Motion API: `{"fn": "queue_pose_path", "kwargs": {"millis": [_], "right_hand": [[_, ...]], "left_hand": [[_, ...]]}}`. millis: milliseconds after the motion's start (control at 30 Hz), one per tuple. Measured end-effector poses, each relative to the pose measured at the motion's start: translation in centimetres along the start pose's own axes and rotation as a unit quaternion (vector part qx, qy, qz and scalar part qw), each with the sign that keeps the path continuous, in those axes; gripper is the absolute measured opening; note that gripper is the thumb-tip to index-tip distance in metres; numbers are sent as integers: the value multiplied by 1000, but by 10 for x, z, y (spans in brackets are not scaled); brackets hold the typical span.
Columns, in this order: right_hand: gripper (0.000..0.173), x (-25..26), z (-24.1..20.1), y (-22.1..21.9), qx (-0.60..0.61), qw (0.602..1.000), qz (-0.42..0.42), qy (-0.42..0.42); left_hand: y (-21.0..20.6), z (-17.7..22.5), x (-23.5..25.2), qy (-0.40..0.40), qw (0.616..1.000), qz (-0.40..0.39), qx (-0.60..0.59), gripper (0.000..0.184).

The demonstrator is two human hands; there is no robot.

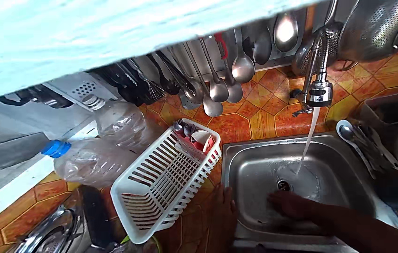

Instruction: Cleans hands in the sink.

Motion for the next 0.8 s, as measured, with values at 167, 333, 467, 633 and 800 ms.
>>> {"fn": "queue_pose_path", "kwargs": {"millis": [167, 333, 467, 633, 800], "right_hand": [[39, 12, -17, 43, 7, 980, 26, -196], [39, 57, -60, 21, 75, 996, -43, -33], [47, 23, -27, 7, 7, 998, -61, -18], [47, -16, 16, 17, -37, 989, -4, -141], [47, -9, -14, 30, 9, 988, 8, -151]], "left_hand": [[0, 1, 2, 12, 1000, -19, 2, 40], [-1, 0, 2, 12, 1000, -6, -2, 39], [1, 2, 2, 10, 1000, 0, 3, 38], [-3, 1, 2, -7, 1000, 13, 15, 37], [-3, 0, 3, -10, 1000, 18, 4, 38]]}}
Point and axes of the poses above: each hand's wrist, its own x-axis towards the middle knuckle, its own y-axis out of the back of the hand, z = x × y, the point moved 1 cm from there along x, towards the middle knuckle, and after that the axes turned 5 degrees about z, right-handed, at the moved point
